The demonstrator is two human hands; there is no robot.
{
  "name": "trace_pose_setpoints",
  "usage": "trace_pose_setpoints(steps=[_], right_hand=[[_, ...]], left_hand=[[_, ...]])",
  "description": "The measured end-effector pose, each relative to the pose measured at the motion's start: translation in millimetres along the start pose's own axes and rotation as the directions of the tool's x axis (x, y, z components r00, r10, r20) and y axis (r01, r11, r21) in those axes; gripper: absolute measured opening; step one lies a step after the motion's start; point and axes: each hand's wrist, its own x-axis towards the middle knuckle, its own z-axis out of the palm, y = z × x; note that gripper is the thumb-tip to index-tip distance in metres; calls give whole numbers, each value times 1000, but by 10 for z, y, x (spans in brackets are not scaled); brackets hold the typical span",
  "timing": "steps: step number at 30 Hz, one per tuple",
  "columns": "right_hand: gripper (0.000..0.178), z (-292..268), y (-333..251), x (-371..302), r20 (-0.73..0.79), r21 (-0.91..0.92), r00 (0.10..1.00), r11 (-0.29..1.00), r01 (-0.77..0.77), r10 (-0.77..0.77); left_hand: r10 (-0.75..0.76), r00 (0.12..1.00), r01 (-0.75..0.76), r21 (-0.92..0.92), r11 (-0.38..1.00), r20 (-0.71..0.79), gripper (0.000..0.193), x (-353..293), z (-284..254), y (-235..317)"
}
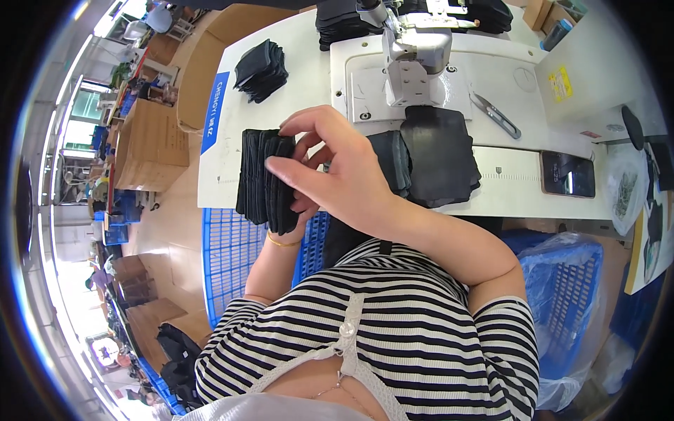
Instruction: Stitching fabric components using an industrial sewing machine.
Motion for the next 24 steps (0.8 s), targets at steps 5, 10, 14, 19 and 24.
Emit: trace_pose_setpoints(steps=[5,10,14,19,24], right_hand=[[25,-126,153,-20,13,-8,983,983,186,-186],[13,-69,173,-7,-61,-175,974,963,207,-220],[12,-48,216,-17,-50,-278,964,931,237,-261],[10,47,102,-46,-195,-68,962,981,181,-191],[8,-35,39,-35,13,-387,965,888,247,-263]], left_hand=[[96,992,-69,287,955,-81,43,-53,-3,32],[-77,995,70,-94,993,-71,65,-30,-198,101],[-138,988,150,-249,957,67,74,-39,-431,23],[-169,980,157,-111,981,-103,75,-67,-285,65],[-109,994,108,-142,984,-4,76,-56,-295,14]])
